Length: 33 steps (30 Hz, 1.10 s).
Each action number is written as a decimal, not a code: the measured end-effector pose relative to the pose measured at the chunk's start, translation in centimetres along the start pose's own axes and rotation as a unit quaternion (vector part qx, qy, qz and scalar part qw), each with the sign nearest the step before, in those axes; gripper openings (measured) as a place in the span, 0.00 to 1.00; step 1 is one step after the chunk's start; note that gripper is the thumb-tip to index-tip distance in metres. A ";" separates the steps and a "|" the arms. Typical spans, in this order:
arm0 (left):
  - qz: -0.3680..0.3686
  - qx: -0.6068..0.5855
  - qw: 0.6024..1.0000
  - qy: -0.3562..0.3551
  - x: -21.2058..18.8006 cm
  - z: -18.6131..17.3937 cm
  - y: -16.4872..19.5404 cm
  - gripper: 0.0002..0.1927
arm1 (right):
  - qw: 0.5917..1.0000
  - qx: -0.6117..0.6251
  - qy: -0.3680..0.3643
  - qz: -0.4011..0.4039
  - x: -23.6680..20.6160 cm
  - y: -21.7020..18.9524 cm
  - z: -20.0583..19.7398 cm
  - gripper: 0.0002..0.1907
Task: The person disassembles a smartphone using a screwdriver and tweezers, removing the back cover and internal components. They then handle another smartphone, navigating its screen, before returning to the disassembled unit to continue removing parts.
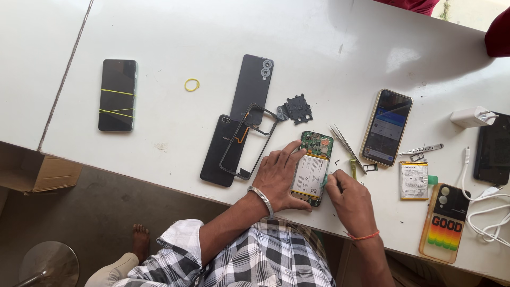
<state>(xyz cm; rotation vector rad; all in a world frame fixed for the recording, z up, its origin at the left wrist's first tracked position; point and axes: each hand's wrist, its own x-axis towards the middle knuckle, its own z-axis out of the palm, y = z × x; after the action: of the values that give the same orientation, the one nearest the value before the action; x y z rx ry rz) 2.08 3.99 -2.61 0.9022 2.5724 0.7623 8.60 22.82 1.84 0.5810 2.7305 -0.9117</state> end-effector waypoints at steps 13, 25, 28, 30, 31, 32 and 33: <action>-0.004 0.000 1.000 -0.002 0.1 -0.3 0.0 0.76 | 0.990 -0.100 0.070 -0.064 -0.1 -1.5 1.8 0.22; 0.006 0.017 1.000 0.003 0.1 0.0 -0.1 0.74 | 0.995 -0.028 -0.061 -0.080 1.5 0.4 -1.6 0.15; 0.017 0.024 0.999 0.023 0.1 0.1 -0.1 0.76 | 0.996 -0.033 -0.039 -0.078 0.8 0.3 -1.4 0.15; 0.023 0.019 0.999 0.037 0.2 -0.2 0.0 0.76 | 0.997 -0.037 -0.040 -0.059 0.5 0.2 -0.9 0.15; 0.027 0.014 0.999 0.042 0.2 -0.3 0.2 0.77 | 0.997 -0.044 -0.045 -0.042 0.4 0.2 -0.7 0.16; 0.032 0.021 0.999 0.034 0.2 -0.5 0.3 0.78 | 0.997 -0.051 -0.050 -0.025 0.4 0.2 -0.5 0.16; 0.039 0.029 0.998 0.026 0.3 -0.8 0.4 0.79 | 0.997 -0.057 -0.029 -0.041 0.4 0.2 -0.2 0.15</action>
<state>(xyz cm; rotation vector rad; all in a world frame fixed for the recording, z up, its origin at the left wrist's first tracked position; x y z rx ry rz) 1.70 4.17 -1.76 1.0185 2.6299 0.7443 8.33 23.23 1.78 0.4168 2.7501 -0.7719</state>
